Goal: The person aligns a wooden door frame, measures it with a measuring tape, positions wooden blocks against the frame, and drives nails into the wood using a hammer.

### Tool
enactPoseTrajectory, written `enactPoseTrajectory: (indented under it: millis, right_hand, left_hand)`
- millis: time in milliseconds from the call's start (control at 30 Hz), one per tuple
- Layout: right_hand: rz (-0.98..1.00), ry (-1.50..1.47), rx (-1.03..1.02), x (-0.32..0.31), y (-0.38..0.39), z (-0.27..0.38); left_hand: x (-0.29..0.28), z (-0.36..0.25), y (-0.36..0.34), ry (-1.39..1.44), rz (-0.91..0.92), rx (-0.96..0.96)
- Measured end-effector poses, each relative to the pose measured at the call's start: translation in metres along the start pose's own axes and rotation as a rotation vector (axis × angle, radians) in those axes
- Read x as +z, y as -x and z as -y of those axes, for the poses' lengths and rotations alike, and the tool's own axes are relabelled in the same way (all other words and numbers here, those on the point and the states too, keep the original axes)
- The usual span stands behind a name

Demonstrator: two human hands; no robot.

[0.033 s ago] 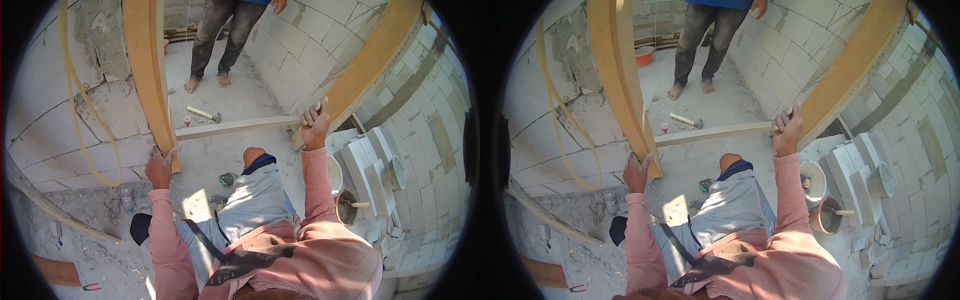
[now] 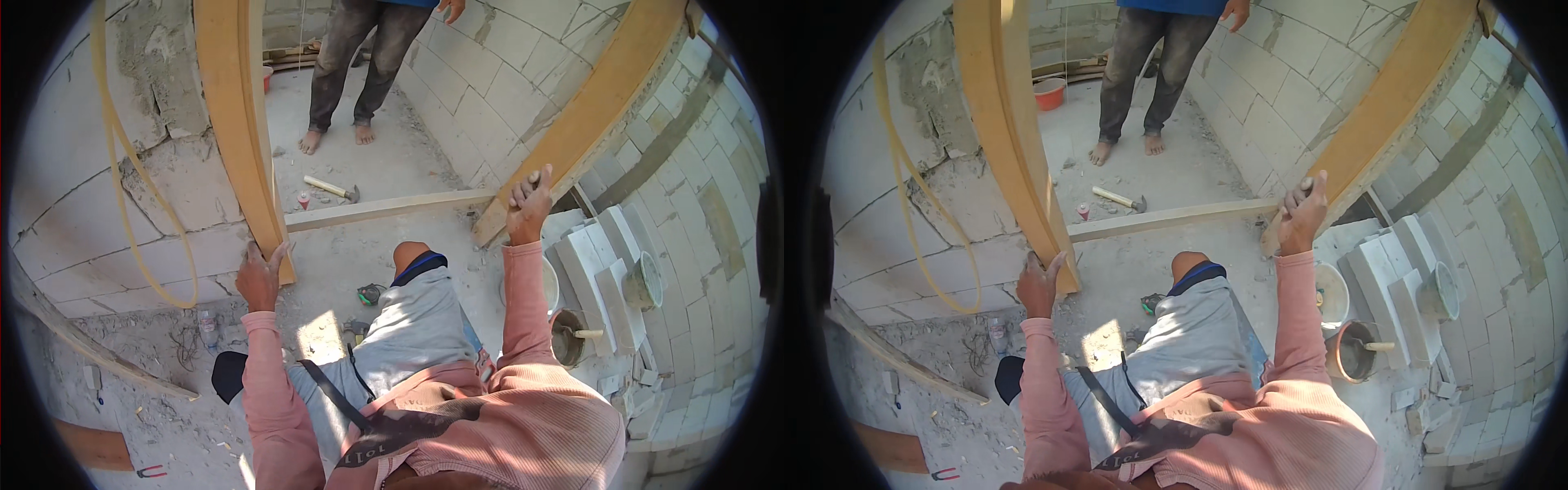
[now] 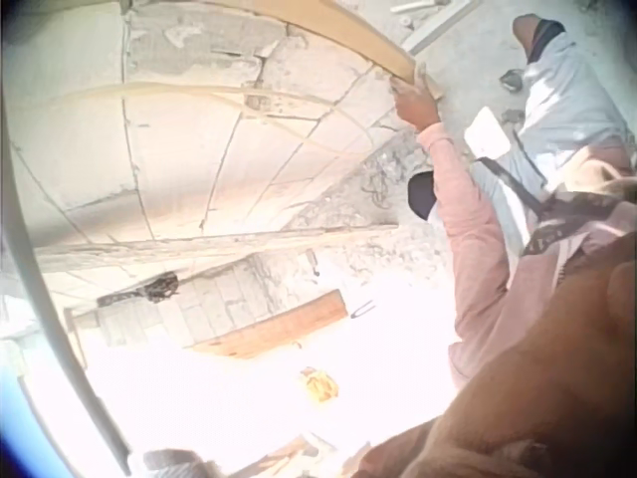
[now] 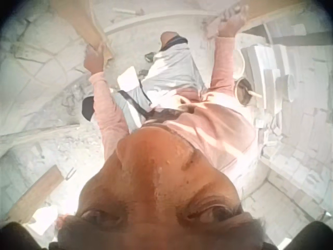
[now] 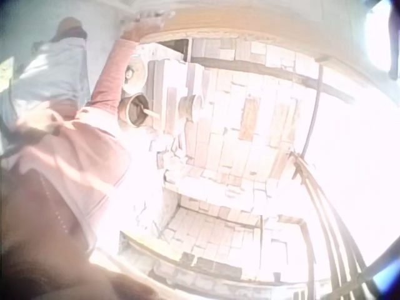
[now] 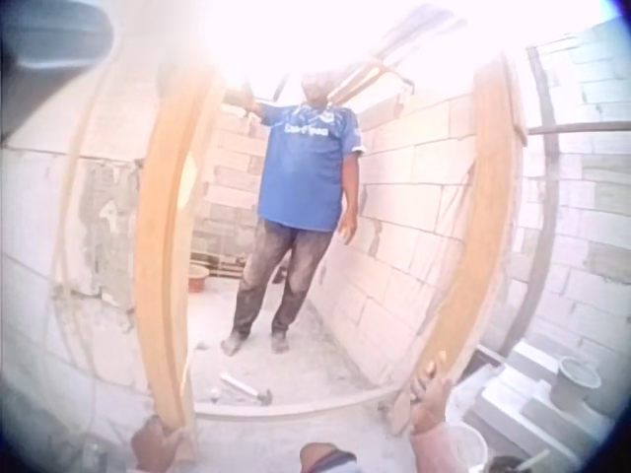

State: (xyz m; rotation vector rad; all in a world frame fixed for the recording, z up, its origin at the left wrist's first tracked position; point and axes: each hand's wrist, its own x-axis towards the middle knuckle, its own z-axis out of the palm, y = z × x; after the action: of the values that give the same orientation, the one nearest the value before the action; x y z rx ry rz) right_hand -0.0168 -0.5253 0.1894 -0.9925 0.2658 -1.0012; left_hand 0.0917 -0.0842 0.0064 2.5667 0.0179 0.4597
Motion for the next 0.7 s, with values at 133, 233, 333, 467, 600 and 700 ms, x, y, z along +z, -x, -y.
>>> enactPoseTrajectory:
  millis: [133,233,333,467,600,700]
  right_hand:
    - [-0.322,0.086,-0.218,-0.053,-0.042,0.053]
    - [-0.329,-0.05,-0.354,-0.04,-0.042,0.068]
    - [0.467,0.22,-0.303,0.05,0.013,0.045]
    - [1.524,0.533,-0.656,0.124,0.097,0.036]
    - [1.417,0.56,-0.351,0.104,0.082,0.007]
    - [1.014,1.049,0.186,0.064,0.084,-0.051]
  left_hand:
    - [0.004,-0.003,-0.003,0.012,0.0,-0.004]
    - [0.011,-0.01,-0.004,0.044,-0.062,0.096]
    - [0.01,-0.011,-0.007,0.043,-0.019,0.071]
    - [0.007,-0.008,0.002,0.11,-0.117,0.06]
    - [0.017,-0.004,0.003,0.129,-0.127,0.05]
    - [0.02,0.004,0.005,0.137,-0.13,0.041]
